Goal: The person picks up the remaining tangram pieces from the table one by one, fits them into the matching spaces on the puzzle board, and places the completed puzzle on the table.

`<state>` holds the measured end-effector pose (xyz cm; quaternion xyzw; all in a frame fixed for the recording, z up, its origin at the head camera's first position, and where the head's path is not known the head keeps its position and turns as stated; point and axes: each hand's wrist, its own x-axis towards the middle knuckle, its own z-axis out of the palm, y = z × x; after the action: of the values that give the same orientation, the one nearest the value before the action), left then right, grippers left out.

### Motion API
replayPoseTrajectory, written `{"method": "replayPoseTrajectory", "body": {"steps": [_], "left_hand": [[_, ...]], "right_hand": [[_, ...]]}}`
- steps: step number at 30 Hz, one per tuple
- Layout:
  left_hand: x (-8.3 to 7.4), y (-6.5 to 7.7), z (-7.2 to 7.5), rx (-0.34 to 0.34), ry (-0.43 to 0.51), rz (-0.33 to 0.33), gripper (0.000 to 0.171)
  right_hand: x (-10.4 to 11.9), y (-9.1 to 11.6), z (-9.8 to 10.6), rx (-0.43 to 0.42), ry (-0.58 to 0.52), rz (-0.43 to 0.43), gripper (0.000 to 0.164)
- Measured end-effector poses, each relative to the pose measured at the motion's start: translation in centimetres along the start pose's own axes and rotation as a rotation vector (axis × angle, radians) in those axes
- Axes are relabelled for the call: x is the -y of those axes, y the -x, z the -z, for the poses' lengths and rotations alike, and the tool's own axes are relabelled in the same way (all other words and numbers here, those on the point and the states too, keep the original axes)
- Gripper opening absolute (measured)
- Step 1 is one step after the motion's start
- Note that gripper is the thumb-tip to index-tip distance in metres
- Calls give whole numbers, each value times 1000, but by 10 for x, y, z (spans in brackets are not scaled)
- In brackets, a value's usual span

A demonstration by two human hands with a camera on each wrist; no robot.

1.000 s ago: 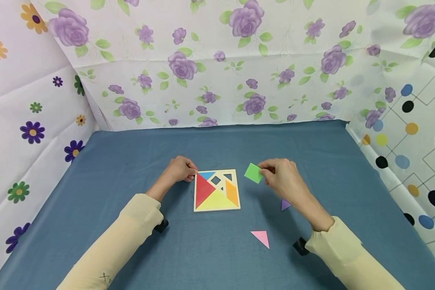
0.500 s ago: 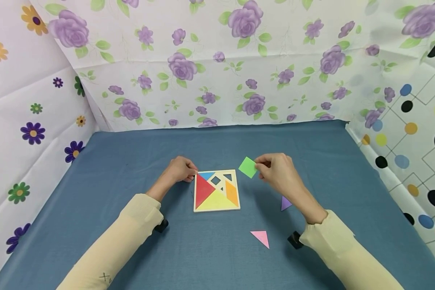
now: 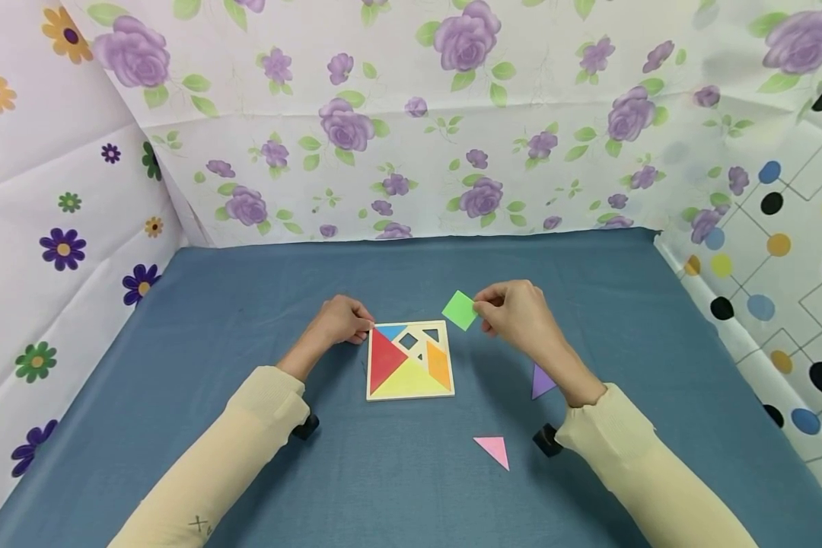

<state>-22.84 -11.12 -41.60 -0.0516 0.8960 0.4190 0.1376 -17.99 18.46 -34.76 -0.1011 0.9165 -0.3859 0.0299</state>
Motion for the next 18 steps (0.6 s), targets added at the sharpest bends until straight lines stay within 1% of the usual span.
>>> {"method": "replayPoseTrajectory", "body": {"steps": [9,18], "left_hand": [[0,-5,-1,-1,8,40,8],[1,-7,-1,-2,12,39,8]], "right_hand": [[1,-9,-7,19,-35,-35,21],[-1,-14,-12,28,-52,-76,22]]}}
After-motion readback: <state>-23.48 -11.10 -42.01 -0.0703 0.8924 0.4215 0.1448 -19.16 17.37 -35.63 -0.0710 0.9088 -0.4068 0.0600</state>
